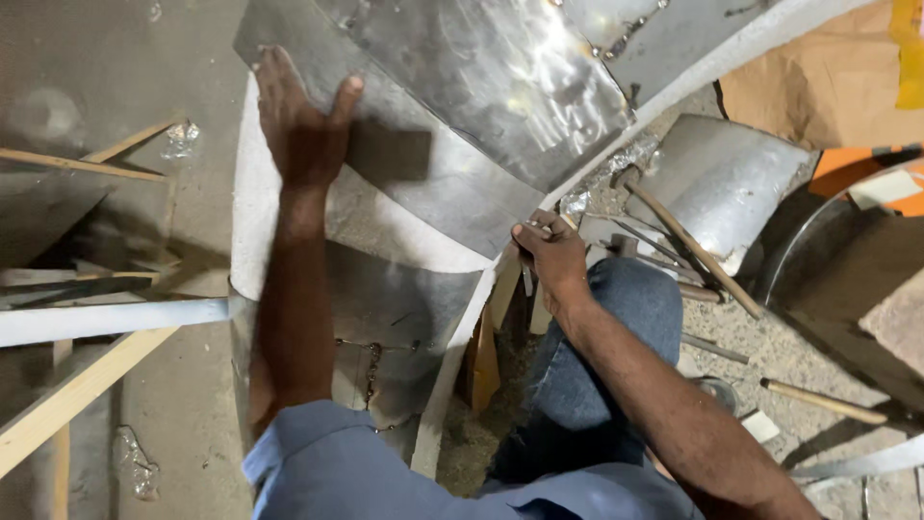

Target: The person uses an angle grinder to cut a metal sheet along a marked line, producing sparks. After cutting, the person fits the cut piece into a curved metal duct structure.

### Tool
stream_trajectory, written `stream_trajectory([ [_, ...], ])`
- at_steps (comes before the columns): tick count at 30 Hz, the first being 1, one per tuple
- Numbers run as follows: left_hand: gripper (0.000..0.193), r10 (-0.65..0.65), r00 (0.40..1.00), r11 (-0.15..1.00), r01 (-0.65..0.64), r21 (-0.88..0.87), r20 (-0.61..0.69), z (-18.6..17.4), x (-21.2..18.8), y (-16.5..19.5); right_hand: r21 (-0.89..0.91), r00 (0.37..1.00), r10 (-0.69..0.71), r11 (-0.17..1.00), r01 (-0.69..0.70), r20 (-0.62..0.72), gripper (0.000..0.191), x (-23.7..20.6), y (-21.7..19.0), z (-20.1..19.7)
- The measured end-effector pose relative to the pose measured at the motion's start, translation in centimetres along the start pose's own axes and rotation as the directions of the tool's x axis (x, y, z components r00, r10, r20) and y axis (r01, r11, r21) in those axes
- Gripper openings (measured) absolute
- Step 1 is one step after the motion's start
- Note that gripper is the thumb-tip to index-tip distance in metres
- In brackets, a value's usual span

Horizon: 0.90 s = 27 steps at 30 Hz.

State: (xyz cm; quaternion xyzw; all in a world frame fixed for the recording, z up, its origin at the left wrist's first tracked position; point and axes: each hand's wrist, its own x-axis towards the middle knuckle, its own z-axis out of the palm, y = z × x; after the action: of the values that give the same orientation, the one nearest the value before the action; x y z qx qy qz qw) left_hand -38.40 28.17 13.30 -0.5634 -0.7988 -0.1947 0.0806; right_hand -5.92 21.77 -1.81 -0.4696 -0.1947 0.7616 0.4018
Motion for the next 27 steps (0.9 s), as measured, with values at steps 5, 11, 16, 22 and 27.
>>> stream_trajectory([
  [5,0.106,0.098,0.985,0.994,-0.092,0.051,-0.14,1.1,0.4,-0.7,0.007,0.998,0.055,0.998,-0.055,0.013,0.024,-0.1,-0.6,0.3],
  [11,0.11,-0.003,0.993,0.995,-0.008,-0.096,-0.119,-0.3,0.4,0.2,-0.022,0.996,0.089,0.996,-0.089,0.022,0.021,-0.8,-1.8,1.0],
  [16,0.115,-0.013,0.997,0.995,0.006,-0.1,-0.07,-1.9,0.4,0.9,-0.054,0.993,0.119,0.991,-0.119,0.001,0.024,-1.9,-2.9,2.0],
  [22,0.121,-0.025,0.999,0.996,0.023,-0.086,-0.024,-2.2,0.2,1.2,-0.038,0.992,0.123,0.992,-0.123,0.016,0.025,-2.4,-3.7,2.2],
  [27,0.12,0.018,0.993,0.999,-0.023,-0.041,-0.116,-1.5,-0.1,1.1,-0.038,0.993,0.116,0.992,-0.117,-0.009,0.026,-1.8,-3.3,1.9],
])
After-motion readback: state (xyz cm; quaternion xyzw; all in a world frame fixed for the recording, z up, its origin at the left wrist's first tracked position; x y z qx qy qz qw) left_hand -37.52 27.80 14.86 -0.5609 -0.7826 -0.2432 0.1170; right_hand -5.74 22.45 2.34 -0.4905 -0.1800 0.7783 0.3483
